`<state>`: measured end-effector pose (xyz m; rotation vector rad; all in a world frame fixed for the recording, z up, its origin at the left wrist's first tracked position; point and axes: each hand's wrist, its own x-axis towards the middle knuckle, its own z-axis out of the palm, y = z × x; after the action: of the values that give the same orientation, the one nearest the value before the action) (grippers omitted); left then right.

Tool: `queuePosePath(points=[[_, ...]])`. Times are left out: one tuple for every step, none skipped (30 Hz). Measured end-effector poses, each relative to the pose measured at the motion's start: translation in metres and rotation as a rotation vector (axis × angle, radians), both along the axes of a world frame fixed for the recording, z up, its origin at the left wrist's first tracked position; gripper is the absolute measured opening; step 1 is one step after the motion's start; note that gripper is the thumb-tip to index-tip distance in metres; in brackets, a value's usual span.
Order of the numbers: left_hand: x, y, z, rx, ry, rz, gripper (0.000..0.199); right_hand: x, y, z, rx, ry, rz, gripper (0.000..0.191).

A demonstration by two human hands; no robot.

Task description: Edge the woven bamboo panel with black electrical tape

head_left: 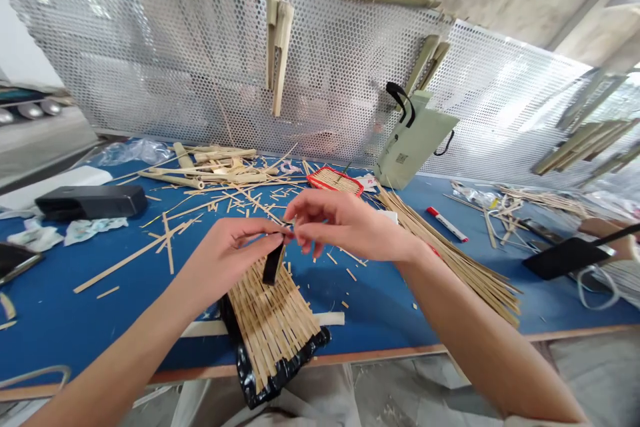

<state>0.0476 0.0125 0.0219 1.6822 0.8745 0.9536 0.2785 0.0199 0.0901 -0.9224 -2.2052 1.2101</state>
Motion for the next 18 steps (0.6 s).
queuePosePath(points=[[0.0,0.001,-0.001,0.021,0.003,0.028,0.022,0.014,0.001,0.0,-0.003,0.042,-0.072,0.019],[-0.001,0.003,-0.002,0.052,0.017,0.057,0.023,0.031,0.001,0.0,0.034,0.049,-0.182,0.024],[-0.001,0.005,-0.003,0.088,0.042,0.078,0.024,0.051,0.002,-0.001,0.11,0.02,-0.32,0.025],[-0.003,0.007,-0.004,0.122,0.069,0.087,0.025,0.074,0.002,-0.003,0.203,-0.039,-0.479,0.024],[-0.004,0.009,-0.005,0.145,0.091,0.09,0.025,0.097,0.001,-0.007,0.291,-0.15,-0.626,0.021],[-0.006,0.011,-0.006,0.158,0.107,0.09,0.025,0.12,-0.001,-0.014,0.357,-0.317,-0.742,0.019],[-0.007,0.013,-0.007,0.162,0.116,0.092,0.026,0.142,-0.004,-0.022,0.395,-0.527,-0.807,0.017],[-0.009,0.014,-0.008,0.157,0.123,0.095,0.026,0.161,-0.008,-0.033,0.385,-0.724,-0.821,0.018],[-0.01,0.016,-0.008,0.144,0.125,0.103,0.027,0.178,-0.012,-0.044,0.351,-0.862,-0.83,0.019],[-0.012,0.017,-0.009,0.123,0.124,0.116,0.028,0.192,-0.017,-0.056,0.313,-0.94,-0.807,0.02],[-0.013,0.018,-0.01,0.1,0.123,0.132,0.029,0.202,-0.022,-0.067,0.28,-0.979,-0.791,0.02],[-0.013,0.019,-0.01,0.08,0.125,0.149,0.03,0.209,-0.026,-0.077,0.261,-0.992,-0.778,0.019],[-0.014,0.02,-0.01,0.066,0.129,0.167,0.03,0.214,-0.03,-0.085,0.247,-0.992,-0.765,0.018],[-0.014,0.02,-0.011,0.061,0.139,0.181,0.031,0.216,-0.033,-0.09,0.24,-0.984,-0.757,0.02],[-0.013,0.02,-0.011,0.064,0.146,0.193,0.03,0.217,-0.035,-0.094,0.237,-0.972,-0.748,0.022],[-0.013,0.02,-0.011,0.069,0.148,0.199,0.03,0.217,-0.037,-0.095,0.236,-0.96,-0.738,0.025],[-0.012,0.02,-0.01,0.076,0.14,0.202,0.03,0.216,-0.037,-0.095,0.239,-0.948,-0.729,0.026],[-0.012,0.02,-0.01,0.077,0.126,0.203,0.03,0.216,-0.037,-0.095,0.245,-0.937,-0.719,0.026]])
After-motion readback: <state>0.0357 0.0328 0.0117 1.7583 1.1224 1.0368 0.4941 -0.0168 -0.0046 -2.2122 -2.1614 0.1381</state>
